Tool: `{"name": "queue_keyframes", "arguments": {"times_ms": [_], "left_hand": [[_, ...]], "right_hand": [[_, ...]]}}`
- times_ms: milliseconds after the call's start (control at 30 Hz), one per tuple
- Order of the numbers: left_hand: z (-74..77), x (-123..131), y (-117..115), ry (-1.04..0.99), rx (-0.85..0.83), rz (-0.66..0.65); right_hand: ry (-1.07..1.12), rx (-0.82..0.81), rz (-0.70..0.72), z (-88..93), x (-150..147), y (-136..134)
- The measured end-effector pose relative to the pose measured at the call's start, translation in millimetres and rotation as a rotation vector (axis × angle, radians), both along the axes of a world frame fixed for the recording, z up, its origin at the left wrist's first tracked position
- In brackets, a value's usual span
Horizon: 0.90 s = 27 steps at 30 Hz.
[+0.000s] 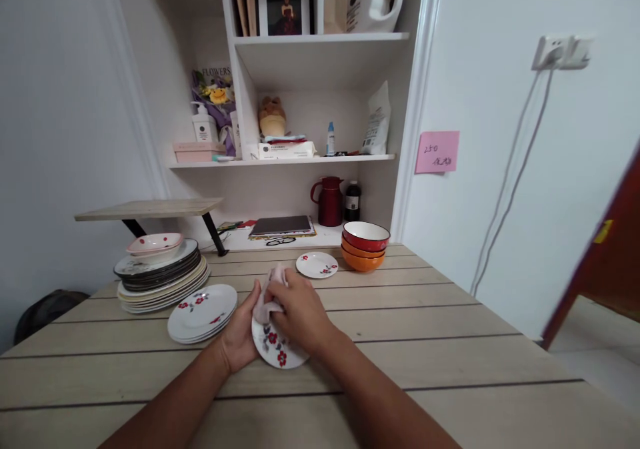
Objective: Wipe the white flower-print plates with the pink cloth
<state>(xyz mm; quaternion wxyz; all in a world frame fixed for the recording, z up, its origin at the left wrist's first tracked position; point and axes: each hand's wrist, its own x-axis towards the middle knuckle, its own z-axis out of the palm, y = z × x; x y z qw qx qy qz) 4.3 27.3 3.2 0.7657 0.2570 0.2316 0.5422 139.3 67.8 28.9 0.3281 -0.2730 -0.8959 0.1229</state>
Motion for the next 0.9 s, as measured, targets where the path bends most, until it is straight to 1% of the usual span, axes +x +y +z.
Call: {"name": "queue_keyframes", "arguments": {"times_ms": [67, 133, 200, 267, 333, 467, 533, 600, 667, 767, 833, 900], "left_hand": [[1.4, 1.6, -0.3, -0.008, 0.05, -0.005], [3.1, 1.2, -0.2, -0.027, 0.094, 0.024], [4.4, -0.5, 0.2, -0.04, 0.108, 0.062], [5.0, -2.8, 0.9, -0.047, 0.099, 0.081], [5.0, -5.6, 1.9, -0.06, 0.091, 0.089], [3.3, -12.0, 4.4, -0.092, 0.072, 0.146], [2.3, -13.9, 5.4, -0.084, 0.051, 0.146], [1.5, -13.4, 5.9, -0.061, 0.034, 0.108], [1.1, -10.4, 5.5, -0.047, 0.024, 0.046], [0.9, -4.1, 3.9, -0.045, 0.032, -0.034], [0.6, -1.4, 2.9, -0.045, 0.051, -0.051], [0.2, -1.0, 2.4, -0.049, 0.067, -0.032]], "right_hand": [[0.007, -0.028, -0.081, -3.5, 3.6, 9.1], [-0.019, -0.071, -0.145, -7.6, 7.5, 17.5], [-0.066, -0.113, -0.178, -10.9, 10.6, 23.0], [-0.121, -0.149, -0.175, -12.1, 12.5, 24.0], [-0.175, -0.176, -0.13, -11.3, 13.2, 20.3], [-0.265, -0.167, 0.051, -7.1, 10.1, 4.5], [-0.249, -0.137, 0.129, -5.3, 6.5, -3.1], [-0.181, -0.114, 0.159, -4.2, 2.3, -7.3], [-0.103, -0.104, 0.127, -4.0, -1.2, -7.0], [-0.014, -0.094, 0.006, -6.2, -2.0, 1.5], [0.016, -0.103, -0.088, -9.5, 0.9, 10.8], [0.016, -0.13, -0.173, -14.1, 5.4, 20.5]]}}
